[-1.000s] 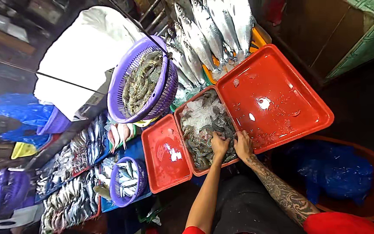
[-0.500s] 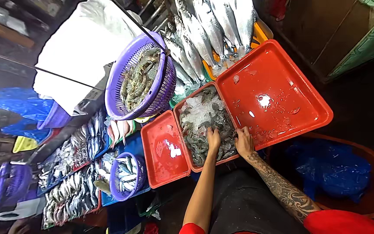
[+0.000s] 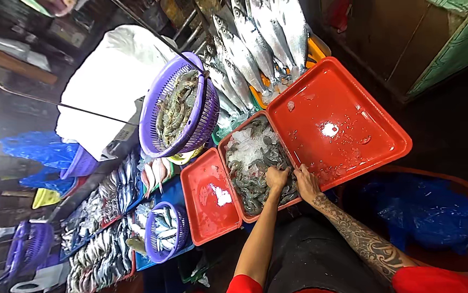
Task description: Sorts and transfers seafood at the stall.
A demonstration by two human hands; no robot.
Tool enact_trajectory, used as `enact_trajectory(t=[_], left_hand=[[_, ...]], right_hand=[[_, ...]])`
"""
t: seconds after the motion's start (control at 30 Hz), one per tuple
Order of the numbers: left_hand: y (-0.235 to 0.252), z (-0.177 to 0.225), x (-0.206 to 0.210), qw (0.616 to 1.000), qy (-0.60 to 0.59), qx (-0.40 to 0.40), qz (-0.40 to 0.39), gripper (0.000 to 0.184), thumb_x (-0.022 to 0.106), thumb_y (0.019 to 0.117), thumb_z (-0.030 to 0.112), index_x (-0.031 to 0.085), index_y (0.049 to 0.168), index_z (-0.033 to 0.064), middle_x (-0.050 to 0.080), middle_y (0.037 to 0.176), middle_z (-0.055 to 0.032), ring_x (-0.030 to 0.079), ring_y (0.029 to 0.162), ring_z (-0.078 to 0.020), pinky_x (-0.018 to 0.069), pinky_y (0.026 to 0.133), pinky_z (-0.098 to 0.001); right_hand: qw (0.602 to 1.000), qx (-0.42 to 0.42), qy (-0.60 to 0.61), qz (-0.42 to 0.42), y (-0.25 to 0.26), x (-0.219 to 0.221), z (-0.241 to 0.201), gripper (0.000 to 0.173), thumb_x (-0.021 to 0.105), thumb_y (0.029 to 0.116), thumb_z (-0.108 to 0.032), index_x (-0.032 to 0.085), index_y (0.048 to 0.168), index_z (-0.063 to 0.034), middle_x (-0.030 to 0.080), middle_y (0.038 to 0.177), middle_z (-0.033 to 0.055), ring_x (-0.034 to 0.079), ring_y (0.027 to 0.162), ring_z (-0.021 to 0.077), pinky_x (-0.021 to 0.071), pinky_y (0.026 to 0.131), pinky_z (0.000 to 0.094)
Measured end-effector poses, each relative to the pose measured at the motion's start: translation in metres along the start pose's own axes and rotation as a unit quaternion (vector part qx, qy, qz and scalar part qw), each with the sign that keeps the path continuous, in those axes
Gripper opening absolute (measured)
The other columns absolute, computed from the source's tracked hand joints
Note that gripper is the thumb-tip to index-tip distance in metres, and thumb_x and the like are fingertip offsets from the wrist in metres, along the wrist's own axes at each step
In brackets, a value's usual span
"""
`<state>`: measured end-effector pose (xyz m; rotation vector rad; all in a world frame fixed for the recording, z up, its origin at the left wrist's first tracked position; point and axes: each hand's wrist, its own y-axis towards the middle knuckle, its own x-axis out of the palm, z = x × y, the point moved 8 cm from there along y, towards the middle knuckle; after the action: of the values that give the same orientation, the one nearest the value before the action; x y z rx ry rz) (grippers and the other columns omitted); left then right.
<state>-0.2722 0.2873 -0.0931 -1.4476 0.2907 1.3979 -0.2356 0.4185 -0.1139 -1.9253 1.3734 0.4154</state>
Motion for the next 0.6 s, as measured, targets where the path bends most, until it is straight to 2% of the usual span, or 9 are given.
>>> enact_trajectory(t=[0.17,0.3,0.43,0.53,0.6], left_hand=[[-0.006,0.002,0.006,0.999,0.04,-0.026,-0.009,0.047,0.079,0.0832,0.048,0.072,0.104,0.0059,0.071,0.106,-0.0186,0.069,0.105,-0.0349,0.0542,0.087,-0.057],[-0.014,0.007,0.004,0.992,0.122,0.013,-0.015,0.051,0.074,0.0857,0.05,0.071,0.107,0.0033,0.071,0.109,-0.0194,0.069,0.108,-0.0354,0.0539,0.088,-0.0578],[-0.02,0.005,-0.005,0.983,0.175,0.058,-0.008,0.048,0.069,0.0901,0.046,0.071,0.11,0.0027,0.072,0.109,-0.02,0.069,0.107,-0.0366,0.0537,0.087,-0.0588],[-0.015,-0.008,-0.021,0.986,0.145,0.08,0.001,0.042,0.067,0.0933,0.044,0.072,0.11,0.0052,0.072,0.105,-0.02,0.07,0.103,-0.0376,0.0536,0.084,-0.0595],[-0.012,-0.021,-0.036,0.99,0.106,0.091,0.01,0.04,0.066,0.0942,0.043,0.073,0.111,0.0075,0.073,0.104,-0.0196,0.07,0.102,-0.0379,0.0541,0.085,-0.0605]], right_hand=[[0.999,-0.007,-0.018,-0.028,-0.005,-0.003,0.001,0.034,0.058,0.0942,0.001,0.064,0.128,0.0036,0.055,0.139,0.0249,0.066,0.111,0.0407,0.055,0.092,0.0538],[0.999,-0.004,-0.003,-0.042,-0.006,-0.011,0.003,0.034,0.066,0.0911,-0.004,0.066,0.125,0.0019,0.056,0.136,0.0237,0.065,0.113,0.0394,0.0537,0.096,0.0536],[0.998,-0.001,0.052,-0.039,0.003,-0.023,0.008,0.028,0.069,0.0893,-0.008,0.07,0.116,-0.0003,0.065,0.121,0.0224,0.064,0.114,0.0376,0.0509,0.098,0.0544],[0.992,0.021,0.122,-0.02,0.017,-0.029,0.014,0.027,0.074,0.0872,-0.013,0.071,0.111,-0.0002,0.072,0.107,0.0204,0.068,0.107,0.0363,0.0522,0.095,0.0564],[0.985,0.046,0.167,0.009,0.027,-0.03,0.016,0.03,0.078,0.086,-0.014,0.071,0.111,0.0006,0.072,0.103,0.0206,0.069,0.1,0.0364,0.0539,0.091,0.0573]])
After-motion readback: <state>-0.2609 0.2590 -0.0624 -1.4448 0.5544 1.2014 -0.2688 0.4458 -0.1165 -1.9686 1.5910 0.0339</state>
